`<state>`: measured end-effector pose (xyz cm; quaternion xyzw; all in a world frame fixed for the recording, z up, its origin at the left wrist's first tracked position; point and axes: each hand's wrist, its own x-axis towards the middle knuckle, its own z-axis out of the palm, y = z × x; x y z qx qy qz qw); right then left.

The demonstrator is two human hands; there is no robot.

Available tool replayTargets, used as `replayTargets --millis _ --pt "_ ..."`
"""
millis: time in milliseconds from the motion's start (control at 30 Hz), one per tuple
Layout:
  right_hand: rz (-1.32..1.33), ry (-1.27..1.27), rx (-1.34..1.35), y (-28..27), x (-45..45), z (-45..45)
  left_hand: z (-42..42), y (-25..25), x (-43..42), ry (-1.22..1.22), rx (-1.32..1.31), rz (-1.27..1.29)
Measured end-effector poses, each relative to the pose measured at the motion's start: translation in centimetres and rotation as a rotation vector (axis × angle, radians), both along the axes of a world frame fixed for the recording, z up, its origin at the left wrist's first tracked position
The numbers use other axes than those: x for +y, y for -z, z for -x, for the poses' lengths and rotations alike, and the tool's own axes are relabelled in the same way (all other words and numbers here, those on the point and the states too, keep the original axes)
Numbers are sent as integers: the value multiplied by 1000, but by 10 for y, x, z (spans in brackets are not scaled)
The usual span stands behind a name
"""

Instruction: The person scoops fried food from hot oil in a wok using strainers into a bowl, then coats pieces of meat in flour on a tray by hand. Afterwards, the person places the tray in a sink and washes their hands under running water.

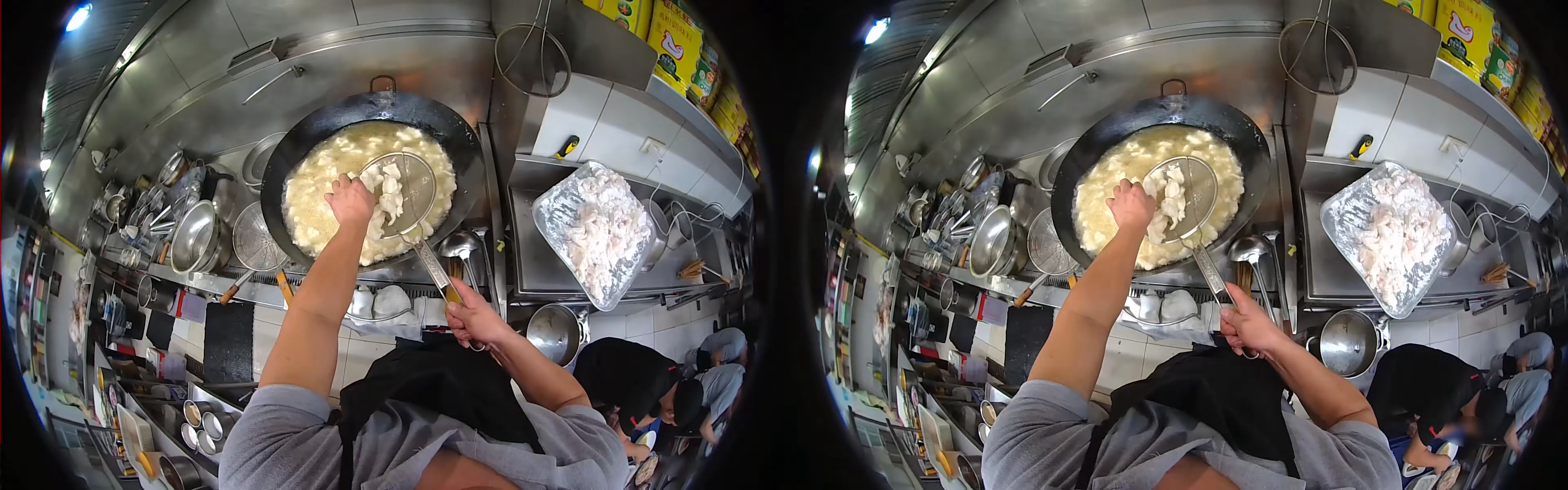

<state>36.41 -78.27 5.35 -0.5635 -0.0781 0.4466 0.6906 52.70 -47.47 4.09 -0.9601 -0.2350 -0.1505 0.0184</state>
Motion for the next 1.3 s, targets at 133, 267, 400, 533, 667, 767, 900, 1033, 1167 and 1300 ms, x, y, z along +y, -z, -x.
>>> replayTargets --millis 133,267,400,533,667,767,900,1033,1167,1300 --pt "30 13 30 3 3 -4 1 0 0 4 -41 -6" --pt "200 -9 -156 20 14 -35 41 -31 2 11 -384 202" --pt "598 -32 -833 48 25 -87 151 -39 44 100 -785 383" --pt "742 7 -1051 28 50 -122 278 7 79 -119 -846 502" --pt "691 42 -929 -13 76 -131 369 113 108 -352 -848 598" --pt "585 63 -736 -25 89 -126 397 197 104 -519 -750 805" --pt "430 173 -527 -39 97 -100 392 325 96 -589 -444 1017" --pt "464 229 -542 -45 77 -79 361 370 98 -751 -263 1160" --pt "504 298 -525 -44 49 -64 303 384 114 -768 -302 1251" --pt "448 370 -490 -25 26 -59 254 425 100 -224 256 1254"
